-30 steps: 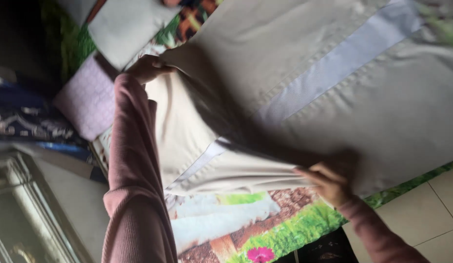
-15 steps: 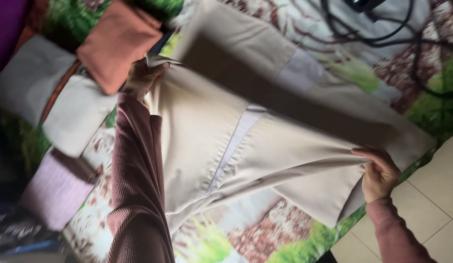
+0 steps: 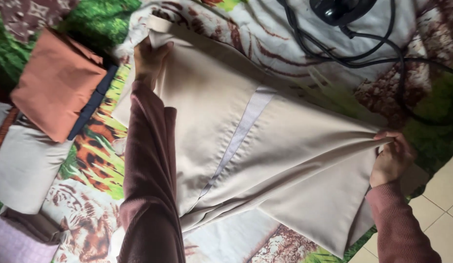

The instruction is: The person irons a light-colored garment on a bed, repeatedly smoothing the fabric with an iron, folding and unfolding sections, and repositioning the item to cover different areas. The person uses a handheld iron and adjusts the garment by hand throughout the process.

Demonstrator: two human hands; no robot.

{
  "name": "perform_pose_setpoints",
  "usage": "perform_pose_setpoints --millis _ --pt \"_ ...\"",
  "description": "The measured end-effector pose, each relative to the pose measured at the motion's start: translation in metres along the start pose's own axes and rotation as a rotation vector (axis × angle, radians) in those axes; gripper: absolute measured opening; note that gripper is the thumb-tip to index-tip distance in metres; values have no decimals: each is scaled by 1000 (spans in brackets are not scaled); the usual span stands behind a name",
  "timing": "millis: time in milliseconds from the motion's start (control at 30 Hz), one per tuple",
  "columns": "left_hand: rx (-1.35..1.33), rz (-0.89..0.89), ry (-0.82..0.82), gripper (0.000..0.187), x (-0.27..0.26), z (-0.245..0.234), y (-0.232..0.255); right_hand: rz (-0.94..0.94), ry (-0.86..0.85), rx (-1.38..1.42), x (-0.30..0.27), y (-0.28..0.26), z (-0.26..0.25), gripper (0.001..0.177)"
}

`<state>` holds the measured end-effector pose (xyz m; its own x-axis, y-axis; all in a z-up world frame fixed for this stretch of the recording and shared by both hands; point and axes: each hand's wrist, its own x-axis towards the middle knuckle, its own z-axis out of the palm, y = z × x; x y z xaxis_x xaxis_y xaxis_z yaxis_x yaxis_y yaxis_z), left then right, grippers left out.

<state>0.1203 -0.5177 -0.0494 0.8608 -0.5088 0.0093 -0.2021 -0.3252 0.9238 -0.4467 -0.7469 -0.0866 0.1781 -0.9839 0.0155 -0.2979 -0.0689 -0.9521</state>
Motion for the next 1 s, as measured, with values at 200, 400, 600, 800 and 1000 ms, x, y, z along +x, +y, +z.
perform_pose_setpoints --millis 200,400,600,800,1000 --pt "-435 -104 -40 8 12 41 -5 -250 -9 3 -9 23 -1 23" --pt "212 -147 75 50 17 57 -9 -511 -266 -558 -2 -51 -12 42" --pt "379 134 -17 53 3 30 -28 -657 -227 -832 -13 -81 2 48" --pt "459 106 -121 39 -95 -56 -32 -621 -505 -635 -87 -103 45 16" --pt "261 -116 -152 38 -233 -140 -90 -685 -944 -232 -212 -120 103 25"
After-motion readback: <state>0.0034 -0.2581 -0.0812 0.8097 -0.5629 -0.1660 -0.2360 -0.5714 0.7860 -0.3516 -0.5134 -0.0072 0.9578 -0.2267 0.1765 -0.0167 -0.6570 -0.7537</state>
